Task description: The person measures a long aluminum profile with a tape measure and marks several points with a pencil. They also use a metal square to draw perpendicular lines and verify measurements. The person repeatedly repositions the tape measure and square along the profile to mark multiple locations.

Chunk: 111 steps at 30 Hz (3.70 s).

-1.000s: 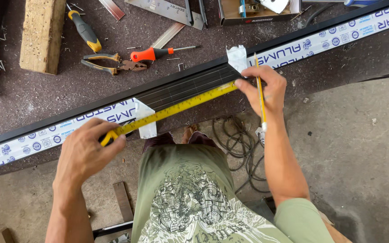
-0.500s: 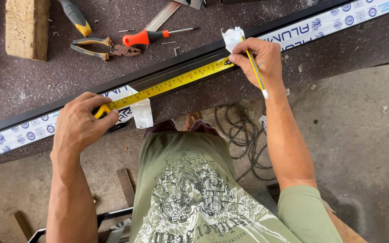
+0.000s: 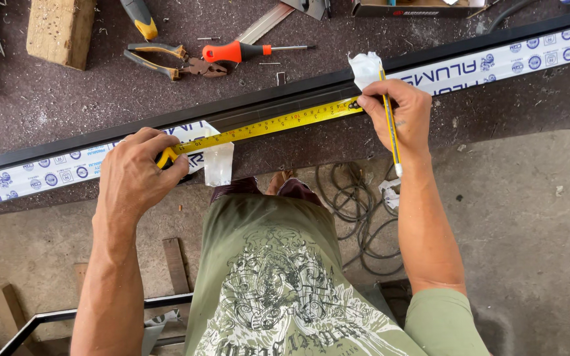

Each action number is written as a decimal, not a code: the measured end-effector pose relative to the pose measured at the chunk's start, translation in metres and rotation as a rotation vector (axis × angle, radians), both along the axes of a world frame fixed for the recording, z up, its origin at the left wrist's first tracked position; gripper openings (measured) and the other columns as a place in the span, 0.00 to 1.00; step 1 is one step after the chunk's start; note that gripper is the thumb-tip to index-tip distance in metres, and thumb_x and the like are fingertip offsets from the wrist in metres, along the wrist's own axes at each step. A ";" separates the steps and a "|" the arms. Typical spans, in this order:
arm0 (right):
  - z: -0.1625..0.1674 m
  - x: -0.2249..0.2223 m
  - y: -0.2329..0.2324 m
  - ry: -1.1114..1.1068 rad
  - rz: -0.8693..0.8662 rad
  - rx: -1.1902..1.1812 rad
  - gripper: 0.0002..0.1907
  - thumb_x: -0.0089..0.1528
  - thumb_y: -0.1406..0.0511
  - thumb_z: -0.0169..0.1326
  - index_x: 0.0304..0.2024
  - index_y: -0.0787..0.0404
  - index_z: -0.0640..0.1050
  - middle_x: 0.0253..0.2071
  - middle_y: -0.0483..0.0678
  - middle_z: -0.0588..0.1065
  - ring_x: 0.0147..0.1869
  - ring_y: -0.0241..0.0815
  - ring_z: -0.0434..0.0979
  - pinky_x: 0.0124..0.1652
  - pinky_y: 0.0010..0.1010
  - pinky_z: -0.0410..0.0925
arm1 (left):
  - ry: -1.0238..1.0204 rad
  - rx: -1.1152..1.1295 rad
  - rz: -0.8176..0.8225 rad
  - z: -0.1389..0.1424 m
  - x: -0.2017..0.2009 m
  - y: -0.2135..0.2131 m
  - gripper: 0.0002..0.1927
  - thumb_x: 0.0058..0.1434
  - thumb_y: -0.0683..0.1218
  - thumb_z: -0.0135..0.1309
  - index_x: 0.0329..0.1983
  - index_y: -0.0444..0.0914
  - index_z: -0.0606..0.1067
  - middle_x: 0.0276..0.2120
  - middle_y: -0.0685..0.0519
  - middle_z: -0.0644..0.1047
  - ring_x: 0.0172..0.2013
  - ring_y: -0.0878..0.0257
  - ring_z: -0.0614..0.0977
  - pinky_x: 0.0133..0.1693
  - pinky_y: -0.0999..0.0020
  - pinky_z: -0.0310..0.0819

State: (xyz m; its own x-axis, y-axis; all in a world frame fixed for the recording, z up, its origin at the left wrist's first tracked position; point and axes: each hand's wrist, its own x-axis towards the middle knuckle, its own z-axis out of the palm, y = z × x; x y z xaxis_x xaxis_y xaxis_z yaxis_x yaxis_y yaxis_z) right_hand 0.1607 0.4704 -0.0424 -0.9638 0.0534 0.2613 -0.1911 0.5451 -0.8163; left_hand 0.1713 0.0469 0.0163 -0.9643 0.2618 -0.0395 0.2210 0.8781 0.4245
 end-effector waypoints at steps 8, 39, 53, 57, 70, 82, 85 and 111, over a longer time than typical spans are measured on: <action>-0.001 0.012 0.006 0.071 0.016 -0.614 0.12 0.69 0.64 0.58 0.51 0.63 0.81 0.42 0.50 0.82 0.43 0.37 0.83 0.44 0.27 0.77 | -0.023 -0.018 0.011 0.001 -0.003 0.002 0.14 0.58 0.49 0.63 0.43 0.37 0.84 0.44 0.51 0.82 0.40 0.53 0.84 0.43 0.58 0.77; 0.004 0.019 -0.019 0.143 0.106 -0.008 0.08 0.58 0.70 0.68 0.38 0.60 0.82 0.40 0.48 0.82 0.47 0.42 0.84 0.51 0.31 0.69 | -0.029 -0.026 0.015 0.004 -0.012 0.010 0.14 0.56 0.48 0.63 0.41 0.36 0.83 0.43 0.49 0.82 0.39 0.52 0.84 0.43 0.58 0.78; 0.002 0.023 -0.036 0.128 0.120 -0.101 0.07 0.60 0.71 0.66 0.39 0.60 0.81 0.40 0.48 0.82 0.47 0.41 0.85 0.54 0.31 0.71 | 0.013 -0.001 0.005 0.000 -0.012 0.005 0.14 0.55 0.48 0.64 0.41 0.35 0.83 0.44 0.49 0.82 0.42 0.51 0.83 0.47 0.57 0.76; -0.001 0.021 -0.042 0.123 0.111 -0.058 0.07 0.59 0.71 0.67 0.39 0.60 0.82 0.41 0.48 0.82 0.48 0.42 0.84 0.53 0.30 0.70 | 0.015 -0.005 0.014 -0.001 -0.012 0.004 0.14 0.55 0.48 0.64 0.41 0.36 0.83 0.44 0.50 0.82 0.42 0.51 0.83 0.47 0.57 0.76; 0.002 0.019 -0.042 0.101 0.120 -0.014 0.07 0.59 0.70 0.68 0.40 0.60 0.82 0.42 0.47 0.83 0.49 0.41 0.85 0.53 0.29 0.70 | 0.004 -0.014 0.016 -0.002 -0.012 0.004 0.14 0.55 0.49 0.64 0.41 0.36 0.83 0.44 0.50 0.82 0.42 0.53 0.83 0.47 0.57 0.76; 0.003 0.024 -0.033 0.087 0.133 -0.164 0.06 0.59 0.74 0.64 0.38 0.62 0.81 0.40 0.48 0.82 0.49 0.43 0.85 0.56 0.32 0.70 | 0.004 -0.001 0.011 0.001 -0.010 0.005 0.14 0.55 0.48 0.64 0.42 0.36 0.83 0.43 0.49 0.82 0.42 0.51 0.83 0.47 0.57 0.76; 0.006 0.029 -0.022 0.079 0.087 -0.287 0.06 0.59 0.74 0.63 0.37 0.62 0.80 0.38 0.48 0.81 0.49 0.44 0.84 0.54 0.32 0.72 | -0.009 0.008 0.018 0.004 -0.011 0.007 0.13 0.56 0.48 0.64 0.41 0.36 0.83 0.42 0.50 0.82 0.41 0.51 0.83 0.46 0.57 0.76; -0.002 0.022 -0.022 0.115 0.056 -0.052 0.06 0.60 0.69 0.67 0.39 0.59 0.82 0.40 0.47 0.83 0.48 0.40 0.84 0.57 0.32 0.69 | -0.029 -0.037 0.030 0.004 -0.011 0.009 0.13 0.57 0.49 0.64 0.42 0.38 0.83 0.42 0.51 0.82 0.39 0.53 0.84 0.44 0.59 0.78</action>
State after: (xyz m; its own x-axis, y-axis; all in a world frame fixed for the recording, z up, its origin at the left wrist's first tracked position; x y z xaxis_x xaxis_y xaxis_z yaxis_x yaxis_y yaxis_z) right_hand 0.1822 0.4481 -0.0448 -0.9296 0.0173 0.3680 -0.3134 0.4883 -0.8145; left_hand 0.1601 0.0563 0.0198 -0.9700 0.2306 -0.0771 0.1822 0.8994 0.3974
